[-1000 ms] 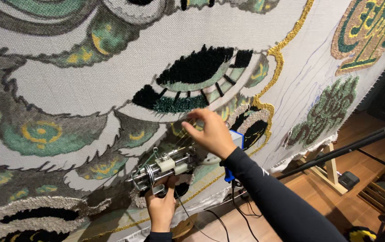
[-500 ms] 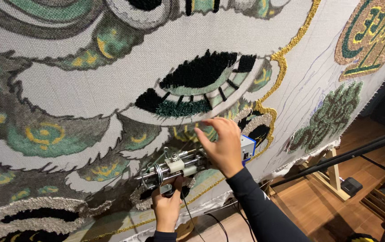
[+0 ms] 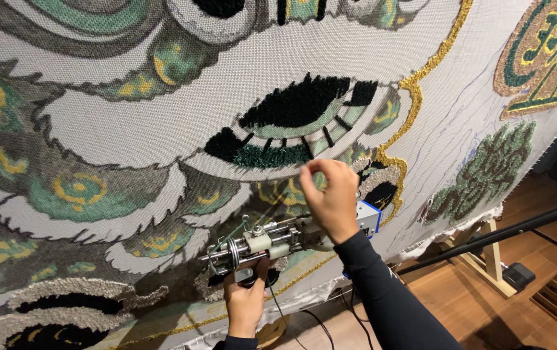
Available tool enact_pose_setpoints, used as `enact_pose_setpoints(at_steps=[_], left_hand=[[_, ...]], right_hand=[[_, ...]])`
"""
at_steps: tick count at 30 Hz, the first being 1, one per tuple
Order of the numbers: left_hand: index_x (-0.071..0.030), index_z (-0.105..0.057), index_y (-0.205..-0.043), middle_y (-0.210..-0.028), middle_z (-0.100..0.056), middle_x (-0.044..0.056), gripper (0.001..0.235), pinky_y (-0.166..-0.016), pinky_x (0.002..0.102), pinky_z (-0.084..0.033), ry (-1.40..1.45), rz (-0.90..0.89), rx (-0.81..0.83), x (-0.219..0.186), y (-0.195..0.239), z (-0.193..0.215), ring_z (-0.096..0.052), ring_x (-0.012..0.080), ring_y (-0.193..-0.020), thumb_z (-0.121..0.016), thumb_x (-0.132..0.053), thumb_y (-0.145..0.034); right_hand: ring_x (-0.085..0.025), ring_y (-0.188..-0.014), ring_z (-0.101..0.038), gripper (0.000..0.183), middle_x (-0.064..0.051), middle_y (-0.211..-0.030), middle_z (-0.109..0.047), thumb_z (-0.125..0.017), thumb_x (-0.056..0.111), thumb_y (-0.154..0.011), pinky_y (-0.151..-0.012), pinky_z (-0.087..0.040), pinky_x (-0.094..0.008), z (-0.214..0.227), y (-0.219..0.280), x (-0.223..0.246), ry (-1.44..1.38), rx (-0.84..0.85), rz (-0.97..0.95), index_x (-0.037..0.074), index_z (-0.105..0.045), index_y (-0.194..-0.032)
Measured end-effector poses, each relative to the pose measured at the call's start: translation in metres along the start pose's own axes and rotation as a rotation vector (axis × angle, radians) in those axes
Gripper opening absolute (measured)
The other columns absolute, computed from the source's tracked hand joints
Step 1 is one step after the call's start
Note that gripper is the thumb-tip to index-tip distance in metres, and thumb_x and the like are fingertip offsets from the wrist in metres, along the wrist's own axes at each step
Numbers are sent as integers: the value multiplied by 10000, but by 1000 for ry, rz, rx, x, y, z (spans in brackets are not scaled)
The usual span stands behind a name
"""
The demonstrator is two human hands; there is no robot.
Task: The person uses a handheld electric tufting gun to apply dark green yarn to a large canvas stretched on a frame. The operator guides the tool along the contours of a pre-drawn design, filling in a specific section of the artwork with dense tufts of yarn.
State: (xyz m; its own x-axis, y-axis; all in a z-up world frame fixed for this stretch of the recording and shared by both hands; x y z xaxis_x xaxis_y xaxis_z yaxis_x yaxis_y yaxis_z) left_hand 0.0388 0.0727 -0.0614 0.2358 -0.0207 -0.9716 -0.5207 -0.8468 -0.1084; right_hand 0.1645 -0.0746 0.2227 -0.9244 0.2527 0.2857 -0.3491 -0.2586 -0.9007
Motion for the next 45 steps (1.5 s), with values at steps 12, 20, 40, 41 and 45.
enact_pose_setpoints(at_steps=[12,20,40,41,45], left_hand=[[23,-783,-1103,-762,-755,72,356,-427,285,-396,104,11,76,-36,14,-15,-479,110,-458,-779,-245,-870],[42,-753,-1140,-816,-734,65,286,-442,268,-412,238,-23,222,-47,7,-39,-494,85,-485,-711,-115,-904],[-63,-788,-1126,-672,-662,-60,311,-451,216,-411,-37,-51,493,-120,41,-164,-539,41,-524,-779,-203,-848],[-69,-800,-1141,-664,-638,-57,321,-452,220,-405,-58,-52,485,-120,39,-168,-518,47,-516,-780,-205,-852],[-109,-813,-1215,-693,-566,-6,310,-507,205,-521,-123,-84,514,-126,34,-180,-522,33,-559,-744,-216,-932]], right_hand=[[-160,-1064,-670,662,-88,-1180,-752,-475,566,-1032,-941,-494,-285,55,96,-168,-569,42,-840,-10,-722,-1248],[-178,-633,-700,699,-123,-784,-742,-487,617,-947,-548,-540,-306,61,177,-173,-739,312,-998,-33,-737,-1009],[-183,-495,-589,672,-102,-624,-592,-591,670,-905,-480,-500,-316,178,176,-187,-548,-39,-1217,0,-614,-848],[-179,-496,-590,684,-100,-625,-598,-583,678,-899,-483,-499,-312,182,172,-187,-531,-34,-1207,-2,-628,-849],[-171,-504,-595,700,-92,-629,-608,-568,701,-886,-486,-493,-305,195,158,-184,-507,-20,-1155,5,-642,-859]])
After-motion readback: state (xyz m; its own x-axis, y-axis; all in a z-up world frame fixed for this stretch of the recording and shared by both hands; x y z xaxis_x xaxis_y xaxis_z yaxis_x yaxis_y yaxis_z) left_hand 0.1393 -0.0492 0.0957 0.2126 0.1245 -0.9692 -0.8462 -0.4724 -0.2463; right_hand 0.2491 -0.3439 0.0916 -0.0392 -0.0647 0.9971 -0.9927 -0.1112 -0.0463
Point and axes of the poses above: each hand's wrist, its own y-axis away from the middle knuckle, its own z-axis out of the back of the hand, x = y × z, the point moved 8 cm from there along -y, towards the middle knuckle
